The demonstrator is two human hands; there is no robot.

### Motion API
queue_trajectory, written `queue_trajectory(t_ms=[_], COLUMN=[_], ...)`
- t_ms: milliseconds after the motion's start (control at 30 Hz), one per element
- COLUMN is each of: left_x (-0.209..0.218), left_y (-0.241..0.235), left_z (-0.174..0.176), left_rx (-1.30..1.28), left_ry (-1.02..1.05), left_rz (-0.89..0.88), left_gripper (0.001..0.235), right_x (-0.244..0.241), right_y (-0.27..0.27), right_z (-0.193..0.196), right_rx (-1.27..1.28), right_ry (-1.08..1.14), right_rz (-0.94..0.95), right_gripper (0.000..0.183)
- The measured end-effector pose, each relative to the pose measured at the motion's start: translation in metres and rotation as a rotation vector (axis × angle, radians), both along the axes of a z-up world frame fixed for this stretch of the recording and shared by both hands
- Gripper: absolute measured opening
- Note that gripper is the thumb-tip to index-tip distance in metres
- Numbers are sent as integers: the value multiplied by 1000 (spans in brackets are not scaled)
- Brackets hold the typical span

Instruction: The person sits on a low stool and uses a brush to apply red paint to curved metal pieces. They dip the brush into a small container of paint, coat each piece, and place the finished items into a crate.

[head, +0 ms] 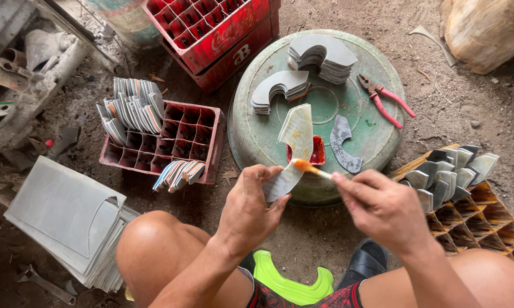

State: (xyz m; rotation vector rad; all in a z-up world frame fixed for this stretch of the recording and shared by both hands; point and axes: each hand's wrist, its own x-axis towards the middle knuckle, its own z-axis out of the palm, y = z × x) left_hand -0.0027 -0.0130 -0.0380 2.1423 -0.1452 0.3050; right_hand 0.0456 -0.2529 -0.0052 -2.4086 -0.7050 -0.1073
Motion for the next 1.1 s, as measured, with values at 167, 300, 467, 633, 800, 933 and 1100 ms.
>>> queue_trajectory(t_ms=[167, 300, 467, 633, 800, 933, 1100], left_x=[1, 1, 4, 0, 7, 7, 7], left_y=[2, -1, 1, 2, 10, 12, 15], left_z=[2, 0, 2, 6, 13, 13, 6], left_rx=[25, 20, 37, -9, 153, 96, -106], left_ry=[17, 21, 8, 73, 102, 211, 312], left_rz=[35, 5, 4, -32, -267, -451, -504], left_gripper=[56, 57, 56, 56, 59, 59, 72], right_x=[2, 3, 5, 17, 13, 4, 6], right_y=[2, -5, 3, -19, -17, -5, -5], right_z=[1, 1, 2, 12, -10, -24, -24], right_rx=[32, -23, 54, -49, 381, 41, 66], right_ry=[29, 50, 51, 12, 132, 298, 322], right_rz=[150, -22, 147, -231, 236, 326, 319], right_gripper=[32, 31, 34, 31, 30, 33, 36])
